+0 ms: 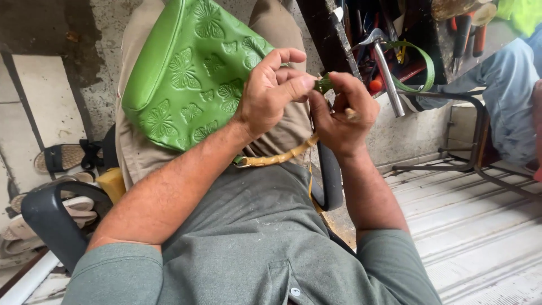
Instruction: Finalizing the attachment of a bamboo handle to a leather bag by applying adhesive and tucking leather loops.
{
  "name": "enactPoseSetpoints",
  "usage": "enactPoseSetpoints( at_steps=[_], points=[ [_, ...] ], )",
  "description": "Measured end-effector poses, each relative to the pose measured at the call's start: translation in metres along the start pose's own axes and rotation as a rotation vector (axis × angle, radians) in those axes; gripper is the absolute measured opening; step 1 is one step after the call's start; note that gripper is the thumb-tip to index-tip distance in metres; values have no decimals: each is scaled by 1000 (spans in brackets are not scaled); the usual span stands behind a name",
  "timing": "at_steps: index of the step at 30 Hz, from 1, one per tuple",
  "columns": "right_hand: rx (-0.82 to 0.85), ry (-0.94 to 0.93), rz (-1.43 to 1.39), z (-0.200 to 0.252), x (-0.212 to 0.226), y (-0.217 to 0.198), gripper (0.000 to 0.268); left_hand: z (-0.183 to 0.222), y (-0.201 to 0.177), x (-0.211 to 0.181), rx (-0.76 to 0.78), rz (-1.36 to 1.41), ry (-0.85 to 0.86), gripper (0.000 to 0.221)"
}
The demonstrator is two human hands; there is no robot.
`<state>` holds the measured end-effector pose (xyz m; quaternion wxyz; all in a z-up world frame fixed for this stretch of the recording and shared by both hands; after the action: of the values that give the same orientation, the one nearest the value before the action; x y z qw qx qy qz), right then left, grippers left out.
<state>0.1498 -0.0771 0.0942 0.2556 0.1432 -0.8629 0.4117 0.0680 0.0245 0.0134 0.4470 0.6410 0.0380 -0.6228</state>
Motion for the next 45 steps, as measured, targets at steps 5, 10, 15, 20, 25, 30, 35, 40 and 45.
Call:
enactPoseSetpoints(
  at_steps=[5,10,15,20,25,30,35,40,45],
  points=[
    [-98,344,-487,15,-33,8,51,2,0,5,23,-202,107,41],
    [-26,320,-567,25,-51,2,60,-7,11,62,90,151,51,31],
    [-19,267,-573,26,-51,-5,70,-4,10,43,30,196,135,15],
    [-140,241,-536,35,-55,-11,76,-9,6,39,55,194,194,13],
    [-60,362,-701,29,-59,-13,60,-8,9,26,59,147,184,15],
    [221,488,-869,7,-41,-19,30,-5,14,18,118,-5,148,11],
    [336,495,-547,-2,-36,-25,26,-5,16,11,118,-61,159,10],
    [421,467,-558,-22,-34,-24,21,1,23,14,197,19,160,14],
    [501,523,-518,-38,-33,-23,31,0,26,20,278,138,174,24]
  ],
)
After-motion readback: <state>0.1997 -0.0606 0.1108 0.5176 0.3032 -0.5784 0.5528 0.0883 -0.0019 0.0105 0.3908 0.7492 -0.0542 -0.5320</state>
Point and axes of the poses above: each hand's wrist, its own z-axis away from the middle knuckle, its own y-axis out of the palm, x = y × z, the point moved 9 cm from there along -z, towards the middle knuckle, and after that the axes turned 3 degrees about -z, right-handed, at the moved point
